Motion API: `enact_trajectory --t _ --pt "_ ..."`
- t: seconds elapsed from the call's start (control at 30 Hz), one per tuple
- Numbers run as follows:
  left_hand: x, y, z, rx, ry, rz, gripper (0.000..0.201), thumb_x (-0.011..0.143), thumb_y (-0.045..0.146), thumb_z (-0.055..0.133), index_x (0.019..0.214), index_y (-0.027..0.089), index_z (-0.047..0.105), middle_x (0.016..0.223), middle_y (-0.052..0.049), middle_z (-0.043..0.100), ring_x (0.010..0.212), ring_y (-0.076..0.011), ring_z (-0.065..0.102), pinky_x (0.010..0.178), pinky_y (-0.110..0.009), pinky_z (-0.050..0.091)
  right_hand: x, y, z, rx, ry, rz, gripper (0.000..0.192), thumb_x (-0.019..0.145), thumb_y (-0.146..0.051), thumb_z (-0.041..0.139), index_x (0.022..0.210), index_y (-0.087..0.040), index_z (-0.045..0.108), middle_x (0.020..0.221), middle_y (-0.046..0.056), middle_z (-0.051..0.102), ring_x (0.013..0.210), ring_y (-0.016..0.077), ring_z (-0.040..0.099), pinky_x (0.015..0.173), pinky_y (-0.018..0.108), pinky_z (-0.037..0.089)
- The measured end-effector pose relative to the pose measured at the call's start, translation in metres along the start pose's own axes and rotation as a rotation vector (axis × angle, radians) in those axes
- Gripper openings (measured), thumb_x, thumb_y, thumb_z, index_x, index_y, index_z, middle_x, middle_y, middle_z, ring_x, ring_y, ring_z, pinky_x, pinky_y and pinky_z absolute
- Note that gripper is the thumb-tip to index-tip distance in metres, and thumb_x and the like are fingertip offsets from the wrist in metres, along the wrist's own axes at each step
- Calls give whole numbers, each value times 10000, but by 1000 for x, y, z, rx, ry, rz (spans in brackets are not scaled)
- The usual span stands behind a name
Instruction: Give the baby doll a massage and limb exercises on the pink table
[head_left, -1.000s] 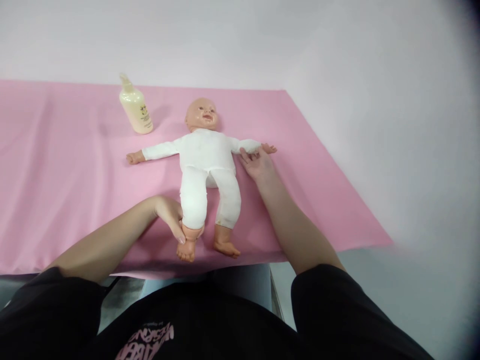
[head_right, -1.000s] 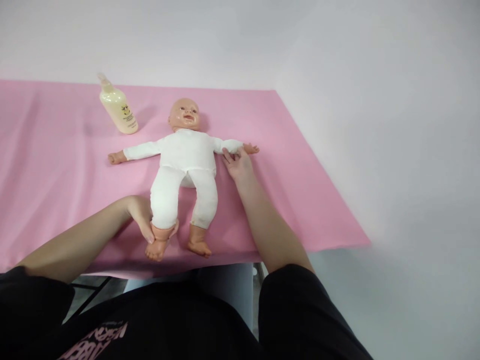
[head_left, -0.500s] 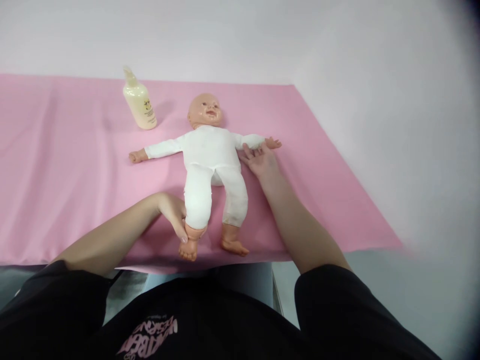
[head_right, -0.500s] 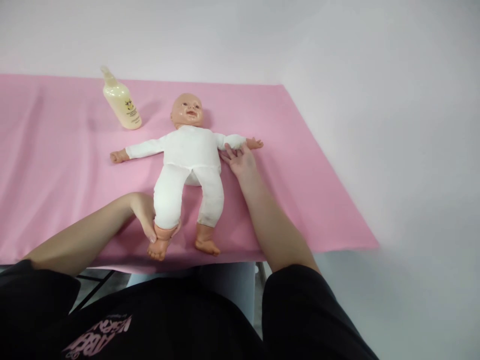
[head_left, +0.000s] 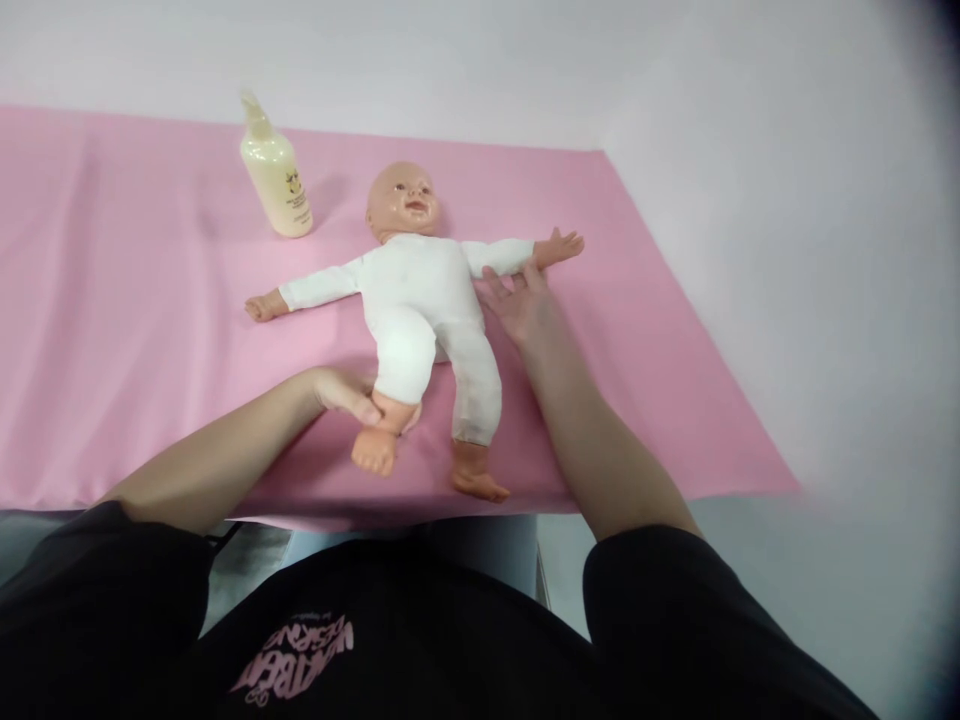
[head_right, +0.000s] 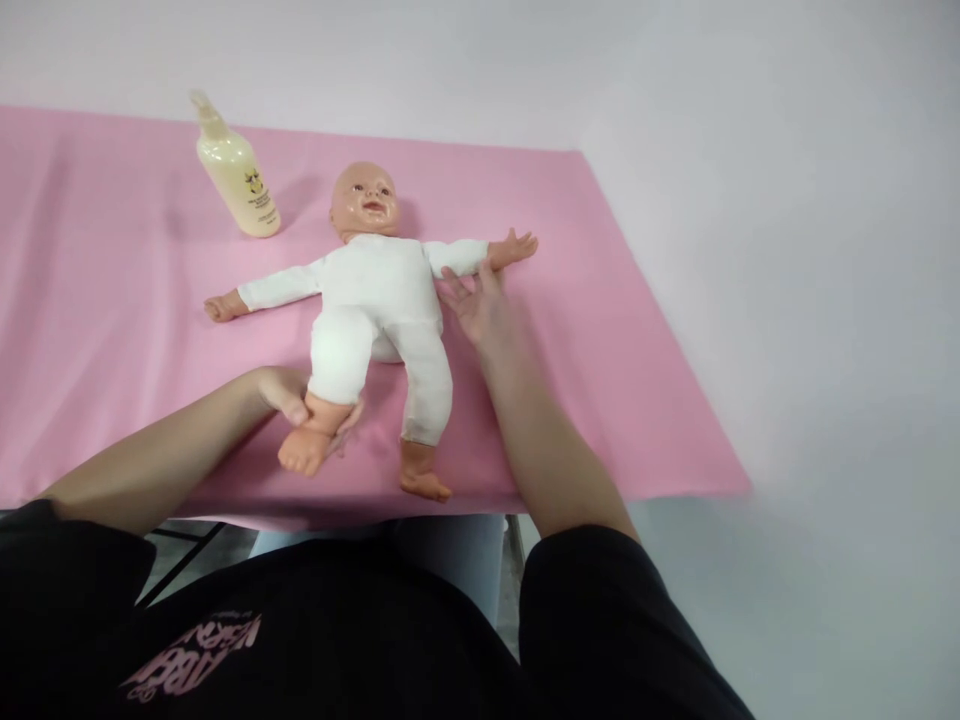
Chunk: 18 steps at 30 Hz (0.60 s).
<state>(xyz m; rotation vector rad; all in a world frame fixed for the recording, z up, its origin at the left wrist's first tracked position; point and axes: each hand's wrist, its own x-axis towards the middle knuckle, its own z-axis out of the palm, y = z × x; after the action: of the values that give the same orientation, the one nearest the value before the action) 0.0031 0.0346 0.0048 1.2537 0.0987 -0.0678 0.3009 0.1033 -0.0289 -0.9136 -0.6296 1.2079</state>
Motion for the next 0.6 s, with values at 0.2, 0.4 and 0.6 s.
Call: enact_trajectory --t 0.2,0.4,0.6 --pt "7 -7 -10 -282 359 207 691 908 898 518 812 220 609 528 19 521 552 -198 543 868 -467 651 -27 6 13 -415 -314 -373 518 919 -586 734 1376 -412 563 1419 -15 690 1206 218 739 1142 490 609" --pt "15 -7 -13 -385 528 180 644 1015 767 531 851 162 682 539 6 558 529 -175 555 778 -395 638 -34 5 10 -881 -566 -671 422 968 -569 726 1320 -338 698 1454 52 689 1447 283 605 1349 542 409" --pt "4 -16 -19 -269 272 69 666 769 765 862 1016 163 718 828 -41 766 794 -230 766 972 -422 637 -28 8 8 -719 -463 -575 501 925 -597 741 1352 -352 650 1472 47 682 1444 278 614 1268 545 509"
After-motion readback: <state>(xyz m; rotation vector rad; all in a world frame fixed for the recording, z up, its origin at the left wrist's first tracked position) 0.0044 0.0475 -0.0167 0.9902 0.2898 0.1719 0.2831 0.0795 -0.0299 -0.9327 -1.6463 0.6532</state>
